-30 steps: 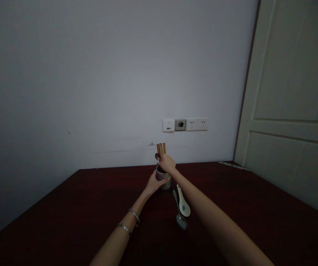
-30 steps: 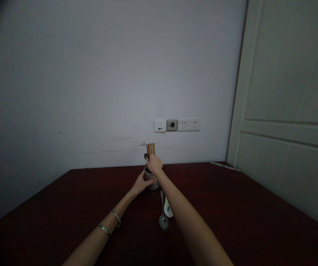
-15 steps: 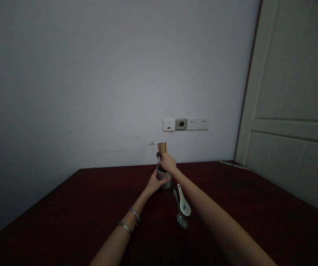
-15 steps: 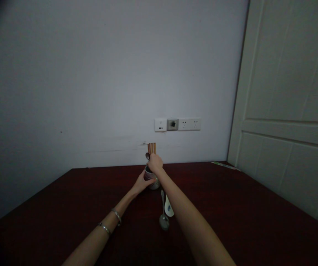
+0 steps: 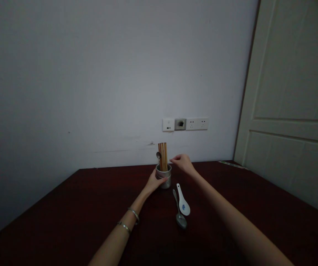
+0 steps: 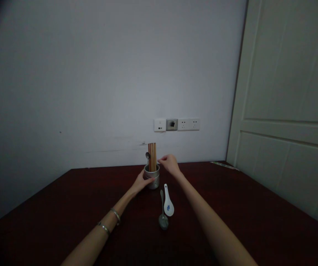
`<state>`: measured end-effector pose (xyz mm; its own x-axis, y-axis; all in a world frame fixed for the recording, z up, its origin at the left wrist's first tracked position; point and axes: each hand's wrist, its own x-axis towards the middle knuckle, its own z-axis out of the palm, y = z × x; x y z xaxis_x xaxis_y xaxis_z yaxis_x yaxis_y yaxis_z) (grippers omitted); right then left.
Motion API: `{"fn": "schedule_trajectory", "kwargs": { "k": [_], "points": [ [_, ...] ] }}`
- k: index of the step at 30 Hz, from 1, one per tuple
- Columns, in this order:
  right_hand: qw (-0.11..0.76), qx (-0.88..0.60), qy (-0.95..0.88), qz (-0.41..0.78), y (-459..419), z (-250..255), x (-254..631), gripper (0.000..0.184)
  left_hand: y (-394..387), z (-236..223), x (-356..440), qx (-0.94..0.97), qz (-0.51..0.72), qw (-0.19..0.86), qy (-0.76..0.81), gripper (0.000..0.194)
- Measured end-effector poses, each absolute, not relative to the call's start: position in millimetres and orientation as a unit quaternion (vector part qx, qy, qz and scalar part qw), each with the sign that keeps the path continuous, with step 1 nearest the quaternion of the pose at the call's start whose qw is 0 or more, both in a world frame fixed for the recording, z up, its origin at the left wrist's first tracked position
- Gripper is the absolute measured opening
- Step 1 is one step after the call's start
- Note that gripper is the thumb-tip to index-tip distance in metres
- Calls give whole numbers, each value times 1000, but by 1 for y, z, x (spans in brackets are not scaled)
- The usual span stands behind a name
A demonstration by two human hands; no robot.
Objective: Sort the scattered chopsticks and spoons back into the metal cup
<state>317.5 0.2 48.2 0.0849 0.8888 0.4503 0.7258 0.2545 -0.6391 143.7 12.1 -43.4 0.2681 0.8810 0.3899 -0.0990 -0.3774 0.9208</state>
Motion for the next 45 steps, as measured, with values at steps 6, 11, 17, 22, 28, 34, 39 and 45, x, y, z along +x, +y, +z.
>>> {"fn": "schedule_trajectory", "kwargs": {
  "k": [6, 11, 17, 22, 28, 34, 39, 45],
  "points": [
    [455, -621, -624, 136, -9, 19, 369, 32, 4, -36, 143, 622, 518, 485, 330, 68],
    [460, -637, -596, 165, -11, -13, 389, 33, -1, -32, 142, 622, 512, 493, 328, 67],
    [450, -643, -574, 234, -8, -48, 393, 30, 2, -35, 141, 620, 504, 514, 312, 72],
    [458, -636, -553, 283, 1, -73, 403, 30, 7, -42, 139, 619, 503, 526, 295, 80],
    [471, -626, -550, 290, 5, -85, 415, 29, 14, -48, 132, 612, 489, 534, 318, 88],
    [453, -620, -582, 268, -2, -82, 407, 28, 16, -50, 133, 612, 500, 528, 311, 85],
    [449, -625, -590, 243, -7, -82, 405, 28, 18, -49, 124, 611, 493, 520, 334, 92],
    [447, -623, -611, 198, -12, -79, 402, 25, 13, -6, 92, 583, 509, 460, 435, 88]
  ]
}}
